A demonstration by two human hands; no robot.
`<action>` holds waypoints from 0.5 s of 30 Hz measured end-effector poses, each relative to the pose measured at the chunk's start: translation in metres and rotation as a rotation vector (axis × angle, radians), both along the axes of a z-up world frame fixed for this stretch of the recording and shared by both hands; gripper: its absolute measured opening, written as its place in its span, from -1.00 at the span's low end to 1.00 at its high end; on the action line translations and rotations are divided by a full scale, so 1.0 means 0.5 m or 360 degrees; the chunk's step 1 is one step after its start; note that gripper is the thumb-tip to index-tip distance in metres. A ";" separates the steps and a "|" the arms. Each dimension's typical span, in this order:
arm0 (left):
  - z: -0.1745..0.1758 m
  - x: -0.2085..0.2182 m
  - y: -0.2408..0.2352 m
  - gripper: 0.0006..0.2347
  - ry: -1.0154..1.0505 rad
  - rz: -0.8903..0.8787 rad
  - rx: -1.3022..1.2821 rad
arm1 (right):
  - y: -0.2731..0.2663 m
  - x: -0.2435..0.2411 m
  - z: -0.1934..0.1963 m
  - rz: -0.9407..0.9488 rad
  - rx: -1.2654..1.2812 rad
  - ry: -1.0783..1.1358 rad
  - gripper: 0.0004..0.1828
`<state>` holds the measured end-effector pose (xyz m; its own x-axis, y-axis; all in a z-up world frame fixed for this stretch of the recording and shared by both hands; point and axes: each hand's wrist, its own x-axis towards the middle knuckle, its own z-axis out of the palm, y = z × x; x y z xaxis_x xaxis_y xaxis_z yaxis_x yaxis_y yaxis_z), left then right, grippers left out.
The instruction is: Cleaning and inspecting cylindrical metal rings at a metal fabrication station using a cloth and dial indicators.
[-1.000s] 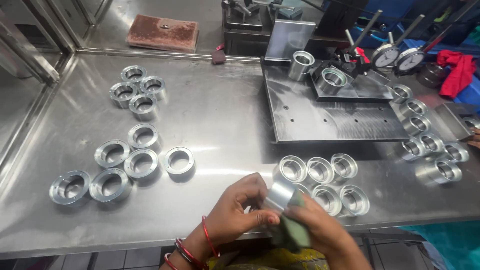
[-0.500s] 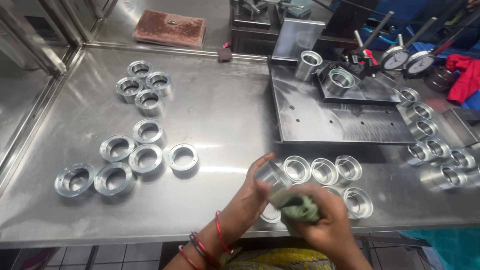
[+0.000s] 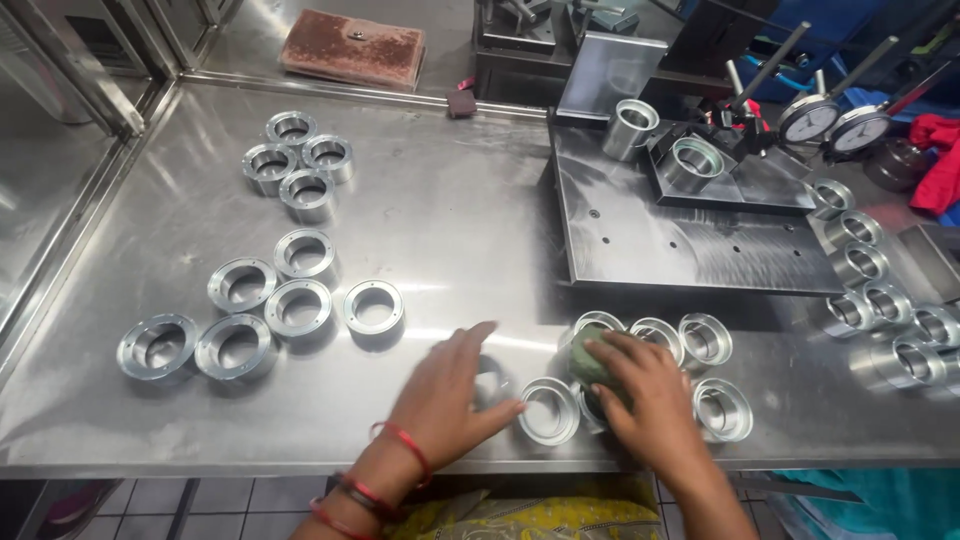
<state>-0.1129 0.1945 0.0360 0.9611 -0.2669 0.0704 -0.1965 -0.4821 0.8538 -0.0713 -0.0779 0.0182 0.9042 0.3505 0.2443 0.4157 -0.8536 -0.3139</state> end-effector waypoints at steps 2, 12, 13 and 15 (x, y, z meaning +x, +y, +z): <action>0.019 -0.012 0.013 -0.25 0.0005 0.0107 0.0497 | 0.013 -0.008 -0.012 -0.0012 -0.0042 0.0030 -0.42; -0.074 -0.026 -0.062 -0.68 -0.0833 -0.0085 0.0917 | 0.002 -0.020 -0.019 -0.0078 0.0064 -0.0142 -0.40; -0.058 -0.030 -0.070 -0.80 -0.0712 -0.0223 0.0875 | -0.005 -0.022 -0.022 -0.0064 0.0086 -0.0101 -0.41; -0.026 -0.023 -0.073 -0.88 -0.0500 -0.0215 0.0788 | -0.034 -0.028 -0.028 -0.0122 0.0429 0.0000 -0.40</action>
